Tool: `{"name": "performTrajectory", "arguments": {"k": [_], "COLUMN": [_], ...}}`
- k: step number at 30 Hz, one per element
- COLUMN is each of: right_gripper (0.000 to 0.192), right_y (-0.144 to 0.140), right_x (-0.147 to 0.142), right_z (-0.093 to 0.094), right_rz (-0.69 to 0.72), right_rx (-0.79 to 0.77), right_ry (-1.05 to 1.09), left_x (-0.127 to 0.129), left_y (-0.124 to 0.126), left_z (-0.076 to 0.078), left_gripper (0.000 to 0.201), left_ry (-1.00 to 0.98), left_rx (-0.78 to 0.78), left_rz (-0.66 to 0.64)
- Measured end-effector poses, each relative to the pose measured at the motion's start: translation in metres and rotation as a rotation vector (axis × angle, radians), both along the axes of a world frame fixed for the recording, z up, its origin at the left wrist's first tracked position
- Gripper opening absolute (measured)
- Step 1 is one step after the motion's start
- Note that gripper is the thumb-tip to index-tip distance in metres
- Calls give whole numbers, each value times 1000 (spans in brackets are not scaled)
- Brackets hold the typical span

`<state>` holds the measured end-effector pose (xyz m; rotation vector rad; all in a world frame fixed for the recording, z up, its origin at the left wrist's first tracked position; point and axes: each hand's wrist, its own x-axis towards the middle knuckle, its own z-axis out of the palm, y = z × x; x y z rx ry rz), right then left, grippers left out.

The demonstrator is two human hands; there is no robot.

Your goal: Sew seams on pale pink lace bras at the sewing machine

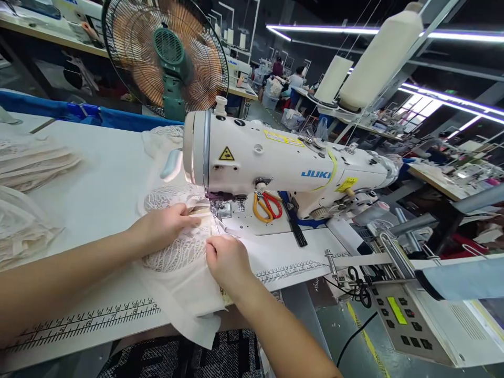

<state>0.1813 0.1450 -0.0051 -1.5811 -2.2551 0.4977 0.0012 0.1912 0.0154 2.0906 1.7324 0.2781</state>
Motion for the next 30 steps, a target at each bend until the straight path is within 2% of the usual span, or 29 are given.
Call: {"name": "performTrajectory", "arguments": {"k": [4, 6, 10, 12, 19, 25, 30], "right_gripper": [30, 31, 32, 31, 33, 33, 32], "right_y": [3, 5, 10, 10, 12, 19, 24], "right_x": [3, 3, 7, 9, 16, 16, 13], "right_z": [-2, -3, -5, -6, -3, 5, 7], "right_rz": [43, 57, 87, 117, 167, 133, 125], "right_rx": [5, 18, 24, 19, 4, -60, -30], "right_ry": [-107, -136, -150, -147, -133, -238, -293], "left_x": [10, 12, 11, 9, 11, 21, 21], "left_y": [-1, 2, 10, 12, 11, 16, 17], "left_z": [7, 7, 2, 0, -1, 3, -2], "left_gripper": [41, 43, 39, 40, 44, 42, 30], "left_ry": [16, 55, 267, 313, 270, 334, 331], "left_rx": [-155, -136, -37, -44, -132, -111, -16], "left_rz": [148, 90, -176, -238, -277, -274, -242]}}
